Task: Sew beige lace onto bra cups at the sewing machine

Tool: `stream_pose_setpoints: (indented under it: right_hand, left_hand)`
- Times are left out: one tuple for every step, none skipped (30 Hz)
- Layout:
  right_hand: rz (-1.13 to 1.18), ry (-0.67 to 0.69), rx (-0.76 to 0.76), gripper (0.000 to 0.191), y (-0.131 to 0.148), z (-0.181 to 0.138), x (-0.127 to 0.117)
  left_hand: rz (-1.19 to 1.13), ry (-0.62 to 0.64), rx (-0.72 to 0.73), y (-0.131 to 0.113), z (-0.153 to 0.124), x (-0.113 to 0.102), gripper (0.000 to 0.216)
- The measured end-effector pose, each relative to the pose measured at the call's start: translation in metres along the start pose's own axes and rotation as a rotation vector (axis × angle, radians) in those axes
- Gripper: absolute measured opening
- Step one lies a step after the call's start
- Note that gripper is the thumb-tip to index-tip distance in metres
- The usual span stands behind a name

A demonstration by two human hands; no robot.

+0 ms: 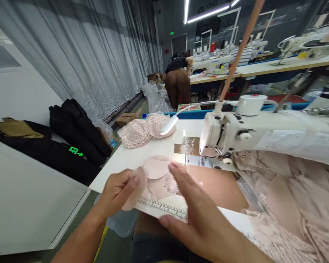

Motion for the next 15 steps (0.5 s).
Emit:
stream_pose_setpoints:
  right_hand:
    - [0.058,0.007,0.011,0.083,0.007,0.007,0.007]
    - [0.131,-0.017,0.043,0.076,0.009,0.013,0.012]
    - [0.225,-0.058,0.118,0.066,0.006,0.016,0.017]
    - [0.337,-0.092,0.21,0.056,-0.001,0.017,0.021]
    - [0.453,-0.126,0.307,0.044,-0.008,0.016,0.024]
    - [0.572,-0.162,0.393,0.034,-0.015,0.012,0.028]
    - [0.695,-0.194,0.461,0.025,-0.02,0.007,0.03]
    - [0.819,-0.213,0.514,0.02,-0.023,0.0,0.033]
    - [0.941,-0.215,0.556,0.019,-0.024,-0.008,0.034]
    - [1.05,-0.2,0.594,0.021,-0.023,-0.017,0.034]
    - [1.131,-0.176,0.631,0.028,-0.022,-0.027,0.033]
    - [1.157,-0.157,0.669,0.036,-0.021,-0.039,0.028]
    - [1.111,-0.164,0.694,0.041,-0.021,-0.053,0.02]
    - [0.936,-0.214,0.682,0.042,-0.023,-0.066,0.006]
    - [0.756,-0.259,0.655,0.041,-0.024,-0.079,-0.009]
  left_hand:
    - [-0.077,0.101,0.008,-0.01,0.001,0.013,0.032]
    - [-0.164,0.186,0.001,-0.017,0.002,0.024,0.033]
    - [-0.253,0.246,-0.018,-0.022,0.004,0.034,0.035]
    - [-0.334,0.288,-0.048,-0.024,0.008,0.042,0.036]
    - [-0.397,0.324,-0.081,-0.025,0.012,0.049,0.037]
    - [-0.43,0.352,-0.111,-0.025,0.017,0.056,0.037]
    - [-0.432,0.367,-0.125,-0.023,0.023,0.062,0.037]
    - [-0.398,0.363,-0.116,-0.021,0.029,0.067,0.036]
    - [-0.324,0.343,-0.08,-0.018,0.035,0.071,0.034]
    - [-0.213,0.305,-0.025,-0.015,0.041,0.075,0.031]
    - [-0.073,0.256,0.036,-0.011,0.045,0.079,0.029]
    - [0.084,0.212,0.089,-0.005,0.048,0.082,0.028]
    - [0.24,0.178,0.129,0.004,0.05,0.085,0.029]
    - [0.376,0.165,0.142,0.015,0.05,0.087,0.031]
    - [0.479,0.169,0.138,0.027,0.049,0.086,0.031]
Point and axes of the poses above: each hand's wrist, its own z-axis towards the middle knuckle, its own x-axis out of the palm, y = z × x, the point moved 4 cm from there along z, towards the middle knuckle, and after that the axes turned 9 degrees about -x, right-handed, at the moved point
